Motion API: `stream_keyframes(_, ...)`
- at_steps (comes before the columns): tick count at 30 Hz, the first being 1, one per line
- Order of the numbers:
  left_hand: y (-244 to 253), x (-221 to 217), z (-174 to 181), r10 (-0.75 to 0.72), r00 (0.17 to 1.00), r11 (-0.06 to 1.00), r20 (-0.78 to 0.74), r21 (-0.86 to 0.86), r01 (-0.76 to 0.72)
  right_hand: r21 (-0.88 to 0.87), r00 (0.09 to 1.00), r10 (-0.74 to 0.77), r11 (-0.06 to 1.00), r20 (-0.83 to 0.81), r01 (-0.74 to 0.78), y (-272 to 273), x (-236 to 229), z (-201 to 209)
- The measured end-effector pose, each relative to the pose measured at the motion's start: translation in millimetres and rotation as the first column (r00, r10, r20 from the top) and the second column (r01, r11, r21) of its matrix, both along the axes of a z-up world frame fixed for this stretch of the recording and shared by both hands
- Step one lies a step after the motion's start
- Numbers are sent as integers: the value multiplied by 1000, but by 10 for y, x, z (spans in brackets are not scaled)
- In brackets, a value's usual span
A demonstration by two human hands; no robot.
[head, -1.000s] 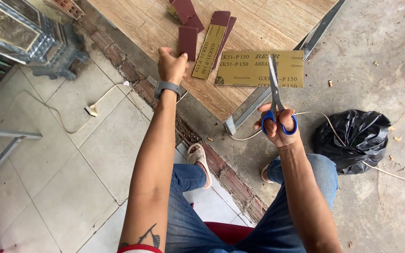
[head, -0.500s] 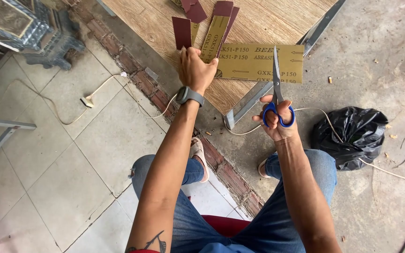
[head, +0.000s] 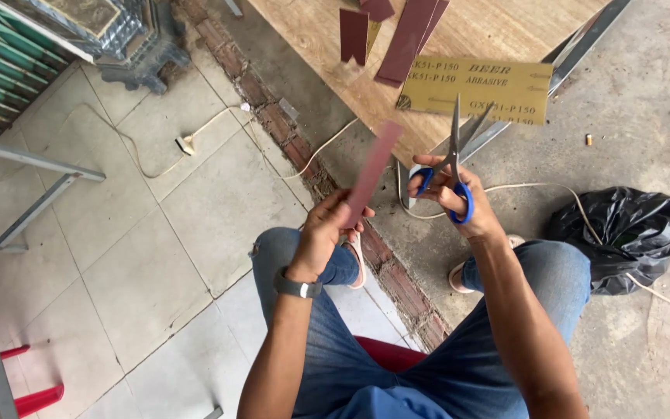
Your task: The person sits on a stool and uses blue-handled scissors to cut rectangular pieces of maroon sandpaper. They hold the sandpaper in their left hand and cut it into smaller strips, placing the finished pieces on a wooden table nearby.
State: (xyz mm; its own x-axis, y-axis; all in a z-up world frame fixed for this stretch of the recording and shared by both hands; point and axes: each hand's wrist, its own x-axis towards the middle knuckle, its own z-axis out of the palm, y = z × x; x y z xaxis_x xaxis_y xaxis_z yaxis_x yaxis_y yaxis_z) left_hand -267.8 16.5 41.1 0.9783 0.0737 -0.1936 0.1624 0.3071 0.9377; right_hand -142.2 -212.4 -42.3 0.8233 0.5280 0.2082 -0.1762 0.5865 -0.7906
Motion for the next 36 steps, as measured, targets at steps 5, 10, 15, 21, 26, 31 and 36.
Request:
stream_keyframes(5, -121, -307, -31, -49, 979, 654, 196, 747, -117, -18, 978, -184, 983, -100, 183, 219, -133, -799)
stream_keyframes(10, -120, -438, -147, -12, 992, 719, 128, 690, -81, -203, 922, -382, 900, 61, 386, 331, -334, -308)
stream_keyframes(15, 15, -261, -310, 139, 950, 990, -281, 58, -128, -323, 707, -361, 701, 608, 635, 416, -456, -49)
stream_keyframes(21, 103, 95, -326, 109, 925, 994, -363, 33, -104, -305, 567, -123, 741, 814, 598, 437, -489, -107)
stream_keyframes(26, 32, 187, -330, 179, 928, 983, -328, 96, -156, -317, 562, -40, 791, 826, 522, 461, -600, 91)
stream_keyframes(31, 44, 185, -474, 261, 922, 963, -285, 138, -230, -348, 618, -23, 809, 786, 473, 493, -630, 35)
stream_keyframes(36, 58, 45, -463, 350, 928, 921, -125, 230, -316, -477, 858, -150, 778, 491, 409, 440, -638, 346)
